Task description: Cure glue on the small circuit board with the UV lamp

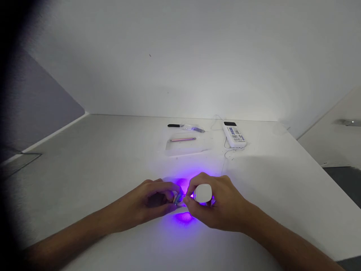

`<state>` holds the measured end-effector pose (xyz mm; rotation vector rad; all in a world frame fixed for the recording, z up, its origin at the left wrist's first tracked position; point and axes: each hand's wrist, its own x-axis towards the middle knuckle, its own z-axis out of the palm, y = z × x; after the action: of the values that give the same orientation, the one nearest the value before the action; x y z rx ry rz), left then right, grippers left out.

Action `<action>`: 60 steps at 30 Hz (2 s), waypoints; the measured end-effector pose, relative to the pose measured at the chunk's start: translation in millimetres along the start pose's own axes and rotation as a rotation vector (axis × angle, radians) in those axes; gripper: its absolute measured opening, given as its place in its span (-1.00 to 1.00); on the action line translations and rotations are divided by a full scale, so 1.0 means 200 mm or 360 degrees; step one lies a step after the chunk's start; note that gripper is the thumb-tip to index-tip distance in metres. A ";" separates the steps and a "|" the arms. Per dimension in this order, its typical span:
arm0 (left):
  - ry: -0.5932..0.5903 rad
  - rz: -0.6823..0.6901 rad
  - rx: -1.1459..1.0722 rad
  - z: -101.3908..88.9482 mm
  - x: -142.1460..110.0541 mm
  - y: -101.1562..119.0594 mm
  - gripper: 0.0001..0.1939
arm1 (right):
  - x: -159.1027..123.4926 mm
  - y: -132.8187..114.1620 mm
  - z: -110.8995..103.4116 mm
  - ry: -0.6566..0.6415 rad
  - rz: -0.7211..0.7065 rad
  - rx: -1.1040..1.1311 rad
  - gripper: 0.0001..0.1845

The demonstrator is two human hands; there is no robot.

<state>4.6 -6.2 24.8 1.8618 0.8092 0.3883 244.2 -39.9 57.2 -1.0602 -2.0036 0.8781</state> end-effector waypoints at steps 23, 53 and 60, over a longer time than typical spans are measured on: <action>-0.0027 -0.0003 0.0007 -0.01 0.00 0.01 -0.93 | 0.00 0.00 0.00 0.0001 -0.0011 -0.0004 -0.93; -0.0009 0.0039 0.0016 0.00 0.00 -0.01 -0.92 | 0.00 0.01 0.01 0.0013 0.0045 0.0237 -0.91; -0.0025 0.0033 0.0041 0.00 0.00 -0.01 -0.90 | 0.00 0.01 0.01 0.0032 0.0060 0.0256 -0.91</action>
<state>3.0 -5.0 22.6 1.8961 0.7879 0.3774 243.8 -40.2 55.1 -1.0147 -1.8670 1.0261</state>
